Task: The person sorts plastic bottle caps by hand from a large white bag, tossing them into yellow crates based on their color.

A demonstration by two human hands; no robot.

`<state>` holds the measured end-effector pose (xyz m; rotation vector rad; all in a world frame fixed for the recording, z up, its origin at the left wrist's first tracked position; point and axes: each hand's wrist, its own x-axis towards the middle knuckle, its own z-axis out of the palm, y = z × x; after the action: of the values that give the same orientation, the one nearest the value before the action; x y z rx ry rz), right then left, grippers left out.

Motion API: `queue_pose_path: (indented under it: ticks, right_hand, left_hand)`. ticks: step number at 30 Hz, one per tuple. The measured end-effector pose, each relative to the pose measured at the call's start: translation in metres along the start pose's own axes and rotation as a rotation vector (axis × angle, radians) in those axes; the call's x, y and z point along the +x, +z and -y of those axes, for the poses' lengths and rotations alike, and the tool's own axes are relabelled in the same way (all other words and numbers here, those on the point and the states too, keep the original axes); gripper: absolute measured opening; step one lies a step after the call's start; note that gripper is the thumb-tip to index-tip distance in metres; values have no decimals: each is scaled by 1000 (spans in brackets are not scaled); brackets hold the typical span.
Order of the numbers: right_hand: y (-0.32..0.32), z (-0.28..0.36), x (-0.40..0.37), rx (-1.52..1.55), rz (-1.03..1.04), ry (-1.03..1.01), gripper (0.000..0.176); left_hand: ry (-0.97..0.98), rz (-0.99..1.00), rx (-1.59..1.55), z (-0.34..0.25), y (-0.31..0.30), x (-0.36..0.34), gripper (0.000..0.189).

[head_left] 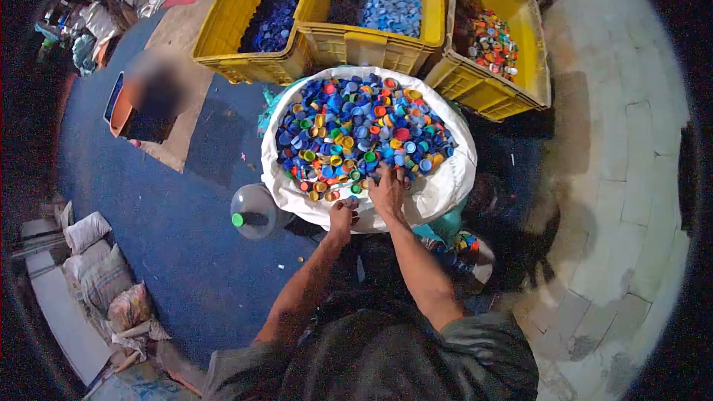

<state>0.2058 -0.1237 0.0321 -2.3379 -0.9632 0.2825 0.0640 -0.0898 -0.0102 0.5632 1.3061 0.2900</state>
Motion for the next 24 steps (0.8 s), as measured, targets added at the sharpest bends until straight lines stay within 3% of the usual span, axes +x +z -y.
queue_pose_path:
  ticks: [1, 5, 8, 9, 13, 15, 17, 24]
  right_hand:
    - [1, 7, 2, 19, 66, 56, 53]
    - [20, 6, 10, -186, -83, 7, 62]
    - [24, 7, 15, -219, -67, 29, 63]
    - [20, 13, 19, -178, 25, 86, 65]
    - [13, 22, 22, -113, -17, 144, 64]
    - [23, 5, 25, 144, -90, 84, 62]
    - [9, 9, 19, 767, -27, 301, 55]
    - [-19, -16, 4, 1321, 167, 524, 37]
  left_hand:
    - [-10, 9, 13, 1, -5, -2, 16]
    - [15, 22, -55, 6, -23, -13, 17]
    - [-21, -20, -61, 7, -29, -19, 18]
    - [-14, -12, -66, 9, -31, -19, 18]
    - [0, -16, -64, 1, -26, -26, 13]
    - [-2, -27, -61, -7, -21, -28, 12]
    - [-5, -22, -66, -10, -16, -25, 11]
    - [129, -13, -7, -24, 5, -9, 12]
